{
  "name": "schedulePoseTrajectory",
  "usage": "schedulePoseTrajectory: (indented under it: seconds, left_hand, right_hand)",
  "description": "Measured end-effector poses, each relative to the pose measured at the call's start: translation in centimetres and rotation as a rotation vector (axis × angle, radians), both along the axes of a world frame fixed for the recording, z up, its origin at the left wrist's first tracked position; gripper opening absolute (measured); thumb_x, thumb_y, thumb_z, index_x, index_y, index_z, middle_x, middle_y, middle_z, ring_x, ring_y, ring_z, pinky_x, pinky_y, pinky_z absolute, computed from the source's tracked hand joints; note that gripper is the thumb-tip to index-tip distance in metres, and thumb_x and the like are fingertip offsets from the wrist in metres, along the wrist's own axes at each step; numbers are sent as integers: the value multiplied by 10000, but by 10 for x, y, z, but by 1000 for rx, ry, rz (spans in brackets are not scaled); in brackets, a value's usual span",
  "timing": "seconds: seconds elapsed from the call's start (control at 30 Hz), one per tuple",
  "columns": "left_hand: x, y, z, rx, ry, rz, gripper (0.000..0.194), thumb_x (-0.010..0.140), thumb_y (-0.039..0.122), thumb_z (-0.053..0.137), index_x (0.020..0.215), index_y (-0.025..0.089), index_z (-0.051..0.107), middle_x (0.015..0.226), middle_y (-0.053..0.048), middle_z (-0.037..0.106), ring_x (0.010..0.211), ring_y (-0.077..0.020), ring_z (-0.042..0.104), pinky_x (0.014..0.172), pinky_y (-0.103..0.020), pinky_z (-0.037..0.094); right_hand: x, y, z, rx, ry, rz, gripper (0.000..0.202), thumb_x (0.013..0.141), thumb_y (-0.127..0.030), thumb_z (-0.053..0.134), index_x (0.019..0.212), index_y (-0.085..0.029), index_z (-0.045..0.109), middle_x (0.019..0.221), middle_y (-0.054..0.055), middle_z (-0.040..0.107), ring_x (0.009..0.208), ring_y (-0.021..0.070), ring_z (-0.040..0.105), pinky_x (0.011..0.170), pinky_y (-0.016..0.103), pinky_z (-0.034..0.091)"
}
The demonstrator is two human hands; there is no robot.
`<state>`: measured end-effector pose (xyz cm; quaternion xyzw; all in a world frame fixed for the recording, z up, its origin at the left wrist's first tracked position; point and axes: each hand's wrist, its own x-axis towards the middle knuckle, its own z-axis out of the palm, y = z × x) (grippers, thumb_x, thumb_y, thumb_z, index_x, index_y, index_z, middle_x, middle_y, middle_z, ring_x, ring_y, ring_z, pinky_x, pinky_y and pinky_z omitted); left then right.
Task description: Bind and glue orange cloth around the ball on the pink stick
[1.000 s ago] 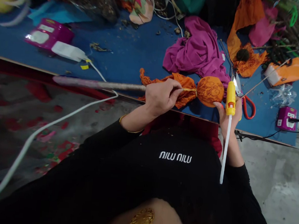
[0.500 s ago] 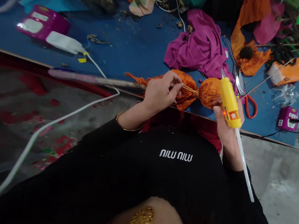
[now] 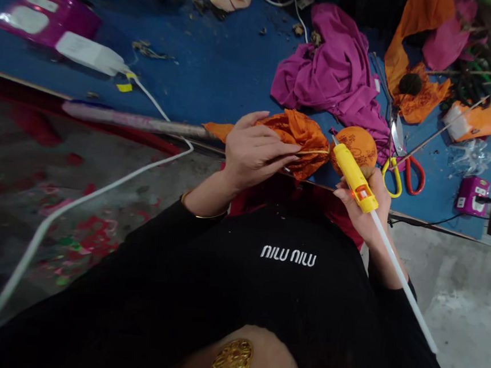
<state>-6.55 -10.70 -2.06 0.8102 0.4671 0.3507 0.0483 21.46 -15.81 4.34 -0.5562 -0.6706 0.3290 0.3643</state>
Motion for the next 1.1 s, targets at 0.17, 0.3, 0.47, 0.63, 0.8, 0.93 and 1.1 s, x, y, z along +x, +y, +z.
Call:
schedulePoseTrajectory:
  seconds: [0.17,0.3,0.47,0.63,0.8,0.93,1.1]
  left_hand:
    - [-2,-8,-19,112,-85,-28,213,1024,426,625,1016,296,794,838,6,777,880,-189,713,1085,-504,561]
    - [1,-12,-20,120,-89,-37,196,1027,397,615,975,293,773,819,18,747,956,-206,708,1166,-568,504]
    - [5,-14,-14,84,-75,-30,251,1024,454,592,908,285,737,937,16,733,1085,-213,707,1270,-580,415]
    - [3,-20,-15,80,-128,-18,257,1021,472,610,870,280,691,1094,24,739,1202,-212,675,1357,-623,248]
    - [-3,-25,-18,-6,-125,12,270,1004,547,619,890,309,677,985,21,738,1134,-228,654,1323,-722,230]
    - [-5,-28,-18,-22,-95,37,261,991,552,625,875,329,696,982,20,750,1125,-241,655,1289,-722,299]
    - [-6,-27,-19,14,-68,20,248,995,539,627,898,329,712,1027,19,765,1128,-239,655,1281,-740,299]
  right_hand:
    - [-5,-8,14,-137,-143,-4,489,789,-691,758,957,-260,598,875,19,758,765,222,716,702,367,532]
    - [-16,-11,22,-170,-351,-47,464,772,-677,731,904,-265,563,832,12,729,722,208,660,656,332,458]
    - [-26,-12,23,-166,-437,-119,500,742,-715,688,860,-266,504,744,-6,654,646,186,582,591,297,389]
    - [-27,-13,21,-137,-459,-132,535,770,-767,642,833,-267,460,723,-15,602,631,173,536,604,300,383]
    - [-27,-12,22,-119,-490,-142,578,768,-809,645,822,-275,430,708,-11,575,610,174,505,595,305,370]
    - [-27,-12,20,-79,-509,-135,538,793,-764,673,844,-274,457,717,-5,591,610,180,523,581,299,358]
    - [-28,-12,22,-85,-514,-125,531,790,-742,676,825,-273,427,703,-20,581,585,161,496,570,291,342]
